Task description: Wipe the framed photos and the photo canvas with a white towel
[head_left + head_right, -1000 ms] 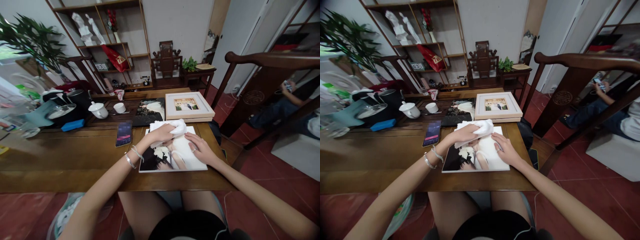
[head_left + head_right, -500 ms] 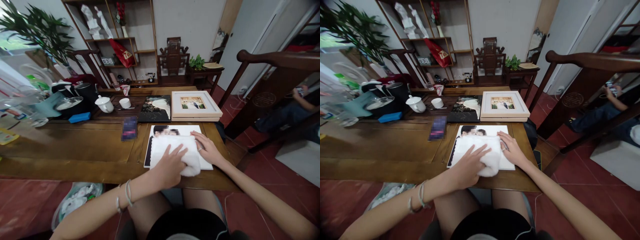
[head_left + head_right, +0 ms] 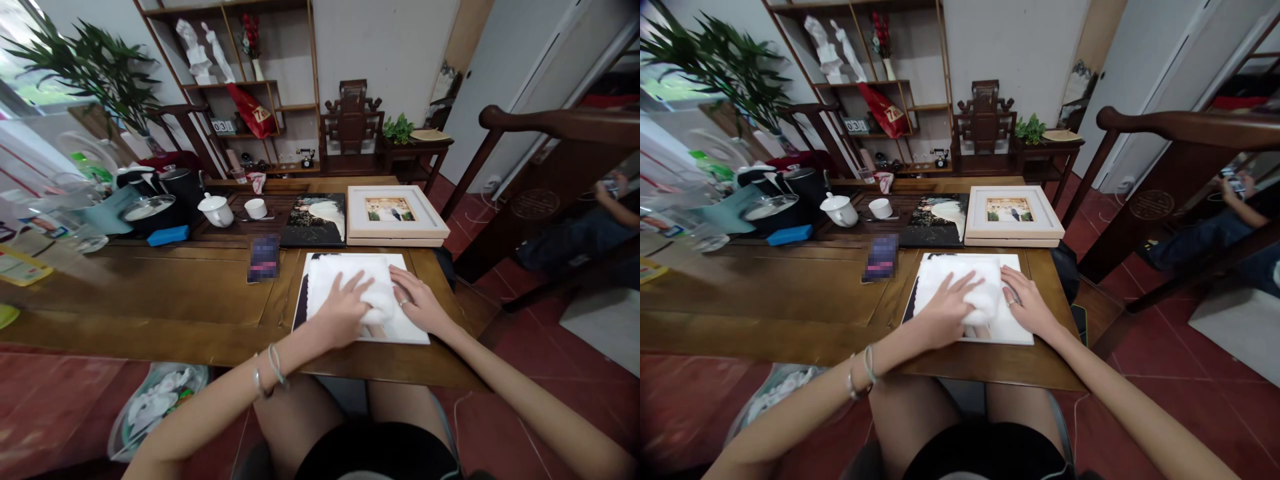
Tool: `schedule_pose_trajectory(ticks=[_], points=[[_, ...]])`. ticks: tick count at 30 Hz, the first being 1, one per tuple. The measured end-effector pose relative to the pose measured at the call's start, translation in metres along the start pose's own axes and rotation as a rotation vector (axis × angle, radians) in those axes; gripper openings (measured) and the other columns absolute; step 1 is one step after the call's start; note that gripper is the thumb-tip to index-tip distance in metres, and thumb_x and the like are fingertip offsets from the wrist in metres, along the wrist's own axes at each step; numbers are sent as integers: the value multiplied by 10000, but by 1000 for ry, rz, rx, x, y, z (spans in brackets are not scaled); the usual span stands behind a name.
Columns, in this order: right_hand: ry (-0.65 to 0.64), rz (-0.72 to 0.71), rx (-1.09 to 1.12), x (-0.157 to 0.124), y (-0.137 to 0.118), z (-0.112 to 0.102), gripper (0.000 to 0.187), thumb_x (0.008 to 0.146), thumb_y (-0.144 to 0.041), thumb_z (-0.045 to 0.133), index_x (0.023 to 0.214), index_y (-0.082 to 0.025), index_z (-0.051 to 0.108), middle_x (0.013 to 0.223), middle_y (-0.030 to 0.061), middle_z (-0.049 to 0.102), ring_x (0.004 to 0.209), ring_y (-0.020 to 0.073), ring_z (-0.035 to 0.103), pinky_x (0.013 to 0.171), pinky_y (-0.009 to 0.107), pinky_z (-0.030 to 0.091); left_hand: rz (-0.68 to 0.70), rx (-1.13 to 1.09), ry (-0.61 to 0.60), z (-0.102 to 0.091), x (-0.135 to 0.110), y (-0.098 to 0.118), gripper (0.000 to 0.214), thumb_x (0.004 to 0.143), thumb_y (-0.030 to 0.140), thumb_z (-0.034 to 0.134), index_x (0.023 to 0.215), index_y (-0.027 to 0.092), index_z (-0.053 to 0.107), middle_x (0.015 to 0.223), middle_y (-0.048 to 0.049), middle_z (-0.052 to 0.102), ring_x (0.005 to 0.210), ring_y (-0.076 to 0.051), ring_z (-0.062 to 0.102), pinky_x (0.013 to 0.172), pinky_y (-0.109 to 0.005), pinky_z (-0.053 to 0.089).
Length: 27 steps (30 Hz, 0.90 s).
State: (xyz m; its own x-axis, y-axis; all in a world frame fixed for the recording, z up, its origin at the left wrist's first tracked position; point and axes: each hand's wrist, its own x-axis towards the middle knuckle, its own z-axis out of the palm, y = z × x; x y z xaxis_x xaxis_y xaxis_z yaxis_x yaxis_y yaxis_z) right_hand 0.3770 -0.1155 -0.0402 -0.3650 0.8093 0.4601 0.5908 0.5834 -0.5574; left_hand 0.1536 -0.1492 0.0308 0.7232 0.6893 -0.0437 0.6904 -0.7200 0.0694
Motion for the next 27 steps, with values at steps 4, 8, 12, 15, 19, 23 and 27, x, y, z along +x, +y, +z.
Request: schedule_pose_trajectory(ticks=[4, 8, 12, 15, 19, 23, 27], points=[[-23, -10, 32, -1, 1, -1, 533, 790, -91, 419, 1283, -246, 550, 1343, 90, 554, 1294, 267, 447, 1051, 552, 369, 157, -26, -18, 3, -35, 33, 287, 756, 190, 540, 982, 166, 716, 1544, -118, 271, 1445, -356, 112, 1114, -638, 154], [5, -19, 25, 0, 0, 0, 426, 853, -155, 434, 1247, -231, 578, 1313, 103, 577, 1276, 255, 471, 1062, 533, 370, 118, -93, -42, -1, -46, 19, 398, 732, 152, 526, 1099, 184, 675, 1523, -82, 333, 1442, -283, 186, 1144, -556, 195], [23, -11, 13, 0, -1, 1, 359, 902, -219, 431, 1221, -209, 597, 1293, 116, 591, 1266, 254, 482, 1055, 526, 384, -92, -90, 35, -5, -30, -28, 464, 711, 103, 522, 1150, 181, 648, 1470, -109, 419, 1405, -276, 296, 1131, -527, 247], [25, -9, 14, 0, 0, 2, 353, 910, -234, 424, 1215, -217, 602, 1296, 107, 591, 1267, 252, 483, 1053, 522, 389, -128, -37, 82, -4, -13, -65, 448, 734, 102, 523, 1161, 180, 636, 1437, -123, 461, 1404, -264, 301, 1124, -514, 263], [46, -18, 25, 0, 2, 3, 348, 907, -234, 431, 1203, -221, 613, 1287, 105, 599, 1256, 252, 495, 1056, 515, 389, -182, 17, 144, 1, 5, -95, 369, 756, 139, 530, 1097, 151, 669, 1379, -162, 514, 1381, -274, 342, 1114, -494, 291], [42, -18, 19, -1, 2, 3, 352, 908, -223, 425, 1208, -204, 608, 1287, 122, 596, 1257, 255, 493, 1056, 522, 385, -209, 18, 178, 5, 3, -93, 369, 738, 125, 523, 1069, 140, 686, 1375, -170, 513, 1334, -303, 404, 1102, -500, 314], [45, -22, 15, 0, 1, 3, 350, 906, -217, 426, 1204, -207, 609, 1283, 124, 598, 1254, 256, 496, 1052, 527, 389, -137, -23, 156, 6, -29, -62, 449, 664, 58, 516, 1069, 152, 686, 1424, -136, 467, 1369, -299, 346, 1135, -512, 258]])
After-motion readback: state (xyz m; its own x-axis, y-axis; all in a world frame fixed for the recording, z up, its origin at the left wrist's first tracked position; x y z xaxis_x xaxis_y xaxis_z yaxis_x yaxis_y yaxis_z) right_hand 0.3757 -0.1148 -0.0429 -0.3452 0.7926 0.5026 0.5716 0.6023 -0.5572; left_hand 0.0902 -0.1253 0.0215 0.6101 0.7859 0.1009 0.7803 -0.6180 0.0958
